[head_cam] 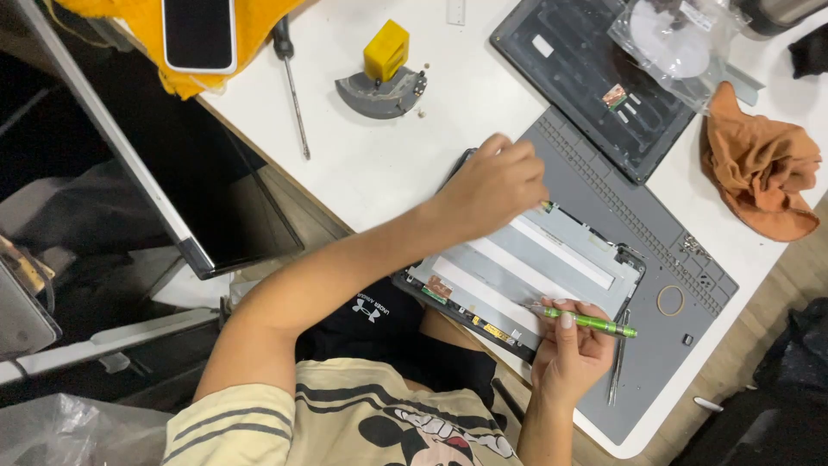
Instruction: The person is unscrewing the screen bezel from a laptop using a precision screwdriver and then lifting the screen assembly.
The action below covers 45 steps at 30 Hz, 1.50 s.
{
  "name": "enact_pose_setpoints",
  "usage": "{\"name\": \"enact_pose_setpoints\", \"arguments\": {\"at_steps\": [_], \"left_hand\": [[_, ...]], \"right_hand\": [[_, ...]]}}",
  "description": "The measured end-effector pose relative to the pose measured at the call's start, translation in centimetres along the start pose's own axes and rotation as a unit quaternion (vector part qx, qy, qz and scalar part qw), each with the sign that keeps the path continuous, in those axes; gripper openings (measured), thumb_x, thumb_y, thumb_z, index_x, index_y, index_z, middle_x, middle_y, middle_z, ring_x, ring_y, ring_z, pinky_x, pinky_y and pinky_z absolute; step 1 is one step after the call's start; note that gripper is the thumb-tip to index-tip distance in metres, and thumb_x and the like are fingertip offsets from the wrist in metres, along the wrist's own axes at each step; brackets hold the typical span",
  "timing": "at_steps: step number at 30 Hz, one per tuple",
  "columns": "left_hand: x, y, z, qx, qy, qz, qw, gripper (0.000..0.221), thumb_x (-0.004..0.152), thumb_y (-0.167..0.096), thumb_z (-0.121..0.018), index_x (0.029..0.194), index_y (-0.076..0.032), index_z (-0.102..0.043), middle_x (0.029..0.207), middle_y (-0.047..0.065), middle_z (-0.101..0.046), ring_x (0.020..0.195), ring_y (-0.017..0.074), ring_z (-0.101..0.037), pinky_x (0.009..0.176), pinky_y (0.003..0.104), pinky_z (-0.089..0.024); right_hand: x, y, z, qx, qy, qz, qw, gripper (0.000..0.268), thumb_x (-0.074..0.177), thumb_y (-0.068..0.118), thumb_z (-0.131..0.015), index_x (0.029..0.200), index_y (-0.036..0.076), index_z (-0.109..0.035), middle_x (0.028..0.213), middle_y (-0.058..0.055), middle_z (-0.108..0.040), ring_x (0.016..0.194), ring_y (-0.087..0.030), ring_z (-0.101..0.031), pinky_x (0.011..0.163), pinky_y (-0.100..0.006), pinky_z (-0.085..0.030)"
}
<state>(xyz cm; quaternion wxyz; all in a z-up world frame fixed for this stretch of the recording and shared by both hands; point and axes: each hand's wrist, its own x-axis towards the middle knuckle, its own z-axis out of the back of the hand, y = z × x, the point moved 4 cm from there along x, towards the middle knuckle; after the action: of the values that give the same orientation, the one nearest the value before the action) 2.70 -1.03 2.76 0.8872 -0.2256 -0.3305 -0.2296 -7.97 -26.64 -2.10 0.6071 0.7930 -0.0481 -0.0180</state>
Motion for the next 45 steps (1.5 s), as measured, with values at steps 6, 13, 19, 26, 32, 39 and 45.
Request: {"name": "enact_pose_setpoints", "arguments": {"at_steps": [6, 13, 19, 26, 32, 39, 45], "left_hand": [[4.8, 7.2, -13.0, -0.042, 0.108, 0.008, 0.993, 0.026, 0.08, 0.001, -0.077, 0.078, -0.025, -0.083, 0.071, -0.006, -0.057, 0.082, 0.0229, -0.049, 0.069, 0.039, -0.036], [5.3, 8.0, -16.2, -0.107, 0.186, 0.032, 0.976, 0.025, 0.083, 0.003, -0.073, 0.082, -0.019, -0.084, 0.074, -0.004, -0.065, 0.085, 0.0243, -0.053, 0.072, 0.039, -0.045], [5.1, 8.7, -16.8, -0.097, 0.208, 0.038, 0.973, 0.014, 0.086, -0.009, -0.082, 0.091, -0.022, -0.086, 0.079, -0.003, -0.068, 0.089, 0.0249, -0.055, 0.078, 0.04, -0.049], [5.2, 8.3, -16.3, -0.091, 0.212, 0.043, 0.972, 0.018, 0.087, -0.005, -0.077, 0.092, -0.019, -0.086, 0.082, -0.001, -0.069, 0.09, 0.0255, -0.055, 0.078, 0.041, -0.045], [5.1, 8.1, -16.3, -0.069, 0.208, 0.036, 0.975, 0.02, 0.087, -0.005, -0.076, 0.091, -0.022, -0.085, 0.082, -0.002, -0.067, 0.09, 0.0257, -0.054, 0.075, 0.041, -0.042], [5.1, 8.0, -16.1, -0.054, 0.216, 0.04, 0.974, 0.017, 0.089, -0.008, -0.077, 0.095, -0.022, -0.085, 0.086, -0.002, -0.067, 0.093, 0.0249, -0.055, 0.077, 0.041, -0.04], [5.2, 7.8, -16.0, -0.065, 0.222, 0.046, 0.972, 0.017, 0.088, -0.007, -0.077, 0.091, -0.023, -0.084, 0.085, -0.004, -0.064, 0.092, 0.0235, -0.055, 0.079, 0.04, -0.039]], "right_hand": [[-0.3, 0.6, -1.5, -0.012, 0.037, 0.069, 0.997, 0.021, 0.099, -0.005, -0.067, 0.118, 0.003, -0.061, 0.102, -0.015, -0.07, 0.1, -0.032, -0.073, 0.102, -0.05, -0.065], [-0.3, 1.1, -1.6, -0.017, 0.063, 0.076, 0.995, 0.022, 0.096, -0.006, -0.067, 0.116, 0.002, -0.061, 0.102, -0.018, -0.07, 0.098, -0.034, -0.074, 0.097, -0.05, -0.065], [-0.4, 1.0, -1.5, -0.022, 0.07, 0.048, 0.996, 0.021, 0.095, -0.004, -0.069, 0.114, 0.002, -0.062, 0.102, -0.017, -0.071, 0.098, -0.035, -0.077, 0.098, -0.049, -0.065], [-0.5, 0.8, -1.3, -0.025, 0.076, 0.049, 0.996, 0.022, 0.096, -0.006, -0.068, 0.116, 0.001, -0.062, 0.103, -0.018, -0.071, 0.098, -0.036, -0.077, 0.098, -0.049, -0.066], [-0.5, 0.8, -1.5, -0.029, 0.081, 0.05, 0.995, 0.021, 0.096, -0.005, -0.068, 0.116, 0.001, -0.061, 0.103, -0.018, -0.071, 0.098, -0.036, -0.077, 0.098, -0.05, -0.066], [-0.5, 0.9, -1.5, -0.037, 0.081, 0.046, 0.995, 0.021, 0.097, -0.004, -0.067, 0.116, 0.001, -0.061, 0.103, -0.017, -0.07, 0.098, -0.036, -0.077, 0.098, -0.05, -0.066], [-0.7, 0.9, -1.4, -0.048, 0.07, 0.038, 0.996, 0.021, 0.096, -0.004, -0.068, 0.116, 0.0, -0.063, 0.103, -0.017, -0.072, 0.098, -0.035, -0.077, 0.098, -0.046, -0.066]]}}
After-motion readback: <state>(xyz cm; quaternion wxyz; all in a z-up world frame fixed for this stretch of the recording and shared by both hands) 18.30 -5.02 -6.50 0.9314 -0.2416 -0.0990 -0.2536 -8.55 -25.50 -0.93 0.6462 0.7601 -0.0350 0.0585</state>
